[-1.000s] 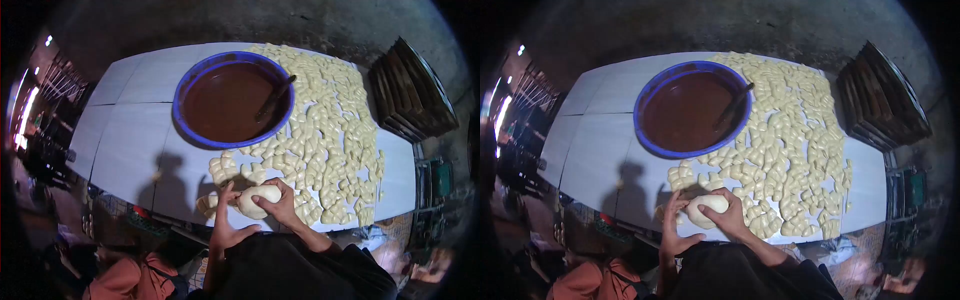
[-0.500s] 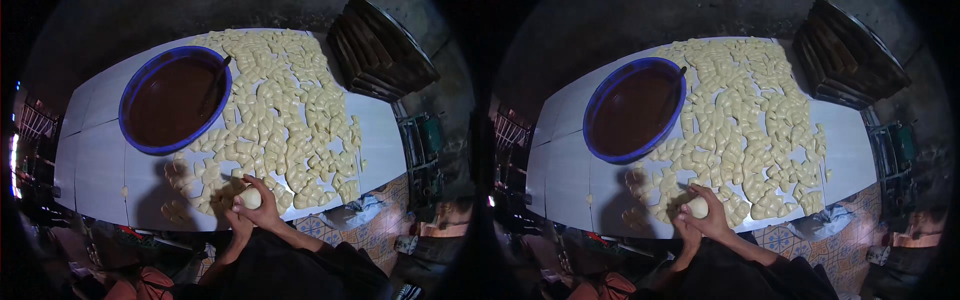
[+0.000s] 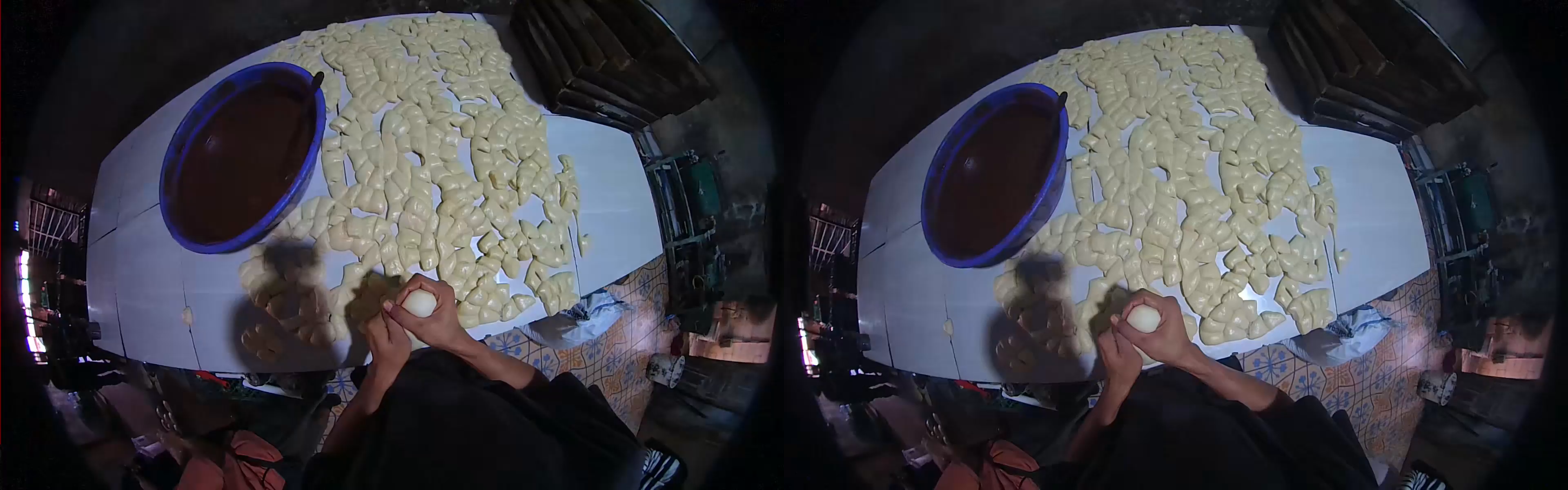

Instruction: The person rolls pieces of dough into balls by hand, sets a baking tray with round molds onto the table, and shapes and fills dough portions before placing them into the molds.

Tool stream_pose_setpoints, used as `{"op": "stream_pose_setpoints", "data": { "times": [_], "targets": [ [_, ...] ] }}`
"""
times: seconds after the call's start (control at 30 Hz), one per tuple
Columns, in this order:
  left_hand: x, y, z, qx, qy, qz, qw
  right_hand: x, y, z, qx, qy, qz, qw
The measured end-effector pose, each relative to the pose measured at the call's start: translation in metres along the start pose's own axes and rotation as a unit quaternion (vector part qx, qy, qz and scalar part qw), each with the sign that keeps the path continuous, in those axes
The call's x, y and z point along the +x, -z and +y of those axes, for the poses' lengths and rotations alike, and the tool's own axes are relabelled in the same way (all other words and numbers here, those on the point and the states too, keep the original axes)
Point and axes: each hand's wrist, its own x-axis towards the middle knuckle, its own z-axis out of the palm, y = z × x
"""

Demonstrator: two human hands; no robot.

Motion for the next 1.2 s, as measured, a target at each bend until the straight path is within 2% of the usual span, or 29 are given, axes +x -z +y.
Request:
{"op": "stream_pose_setpoints", "data": {
  "times": [0.1, 0.13, 0.23, 0.33, 0.43, 0.57, 0.6, 0.7, 0.73, 0.77, 0.8, 0.83, 0.87, 0.97, 1.03, 1.1, 1.17, 1.2],
  "targets": [
    [0.000, -0.011, -0.022, 0.021, -0.065, 0.071, 0.995, 0.006, 0.002, 0.000, -0.008, 0.009, -0.004, 1.000],
    [0.000, -0.011, -0.024, 0.032, -0.058, 0.073, 0.995, 0.007, 0.003, -0.001, -0.010, 0.009, -0.005, 1.000],
    [0.000, -0.012, -0.022, 0.024, -0.006, 0.047, 0.999, 0.009, 0.002, 0.000, -0.012, 0.015, 0.012, 1.000],
    [-0.007, -0.013, -0.040, 0.030, -0.010, 0.037, 0.999, 0.008, 0.004, 0.003, -0.012, 0.004, 0.021, 1.000],
    [0.001, -0.014, -0.005, 0.018, 0.043, 0.020, 0.999, 0.005, 0.006, 0.009, -0.023, 0.018, 0.039, 0.999],
    [0.003, -0.015, -0.003, 0.023, 0.067, -0.021, 0.997, 0.006, 0.009, 0.017, -0.023, 0.027, 0.059, 0.998],
    [0.004, -0.013, 0.003, 0.019, 0.118, -0.055, 0.991, 0.006, 0.013, 0.016, -0.032, 0.034, 0.056, 0.997],
    [0.002, -0.014, -0.008, -0.064, 0.099, -0.045, 0.992, 0.007, 0.013, 0.020, -0.020, 0.058, 0.071, 0.996],
    [-0.003, -0.009, -0.011, -0.057, 0.141, -0.037, 0.988, 0.008, 0.014, 0.019, -0.034, 0.062, 0.074, 0.995],
    [-0.003, 0.001, -0.008, -0.134, 0.178, -0.074, 0.972, 0.009, 0.016, 0.019, -0.047, 0.064, 0.076, 0.994],
    [-0.006, 0.009, -0.011, -0.143, 0.090, -0.060, 0.984, 0.011, 0.019, 0.025, -0.057, 0.077, 0.087, 0.992],
    [-0.009, 0.014, -0.014, -0.150, -0.001, -0.048, 0.988, 0.012, 0.021, 0.022, -0.059, 0.049, 0.098, 0.992],
    [-0.010, 0.018, 0.012, -0.005, -0.034, 0.005, 0.999, 0.012, 0.025, 0.026, -0.072, 0.054, 0.084, 0.992],
    [0.000, 0.040, 0.063, 0.234, -0.152, -0.070, 0.958, 0.009, 0.028, 0.039, -0.086, 0.069, 0.039, 0.993],
    [0.013, 0.022, 0.075, 0.056, -0.096, -0.175, 0.978, 0.000, 0.029, 0.051, -0.056, 0.072, -0.003, 0.996],
    [0.019, 0.004, 0.063, 0.169, -0.094, -0.208, 0.959, -0.003, 0.033, 0.063, 0.006, 0.078, -0.046, 0.996],
    [0.024, -0.001, 0.059, 0.135, -0.102, -0.210, 0.963, -0.001, 0.034, 0.060, 0.008, 0.123, -0.018, 0.992],
    [0.023, -0.004, 0.057, 0.117, -0.102, -0.215, 0.964, -0.006, 0.034, 0.064, -0.005, 0.112, -0.001, 0.994]
  ]
}}
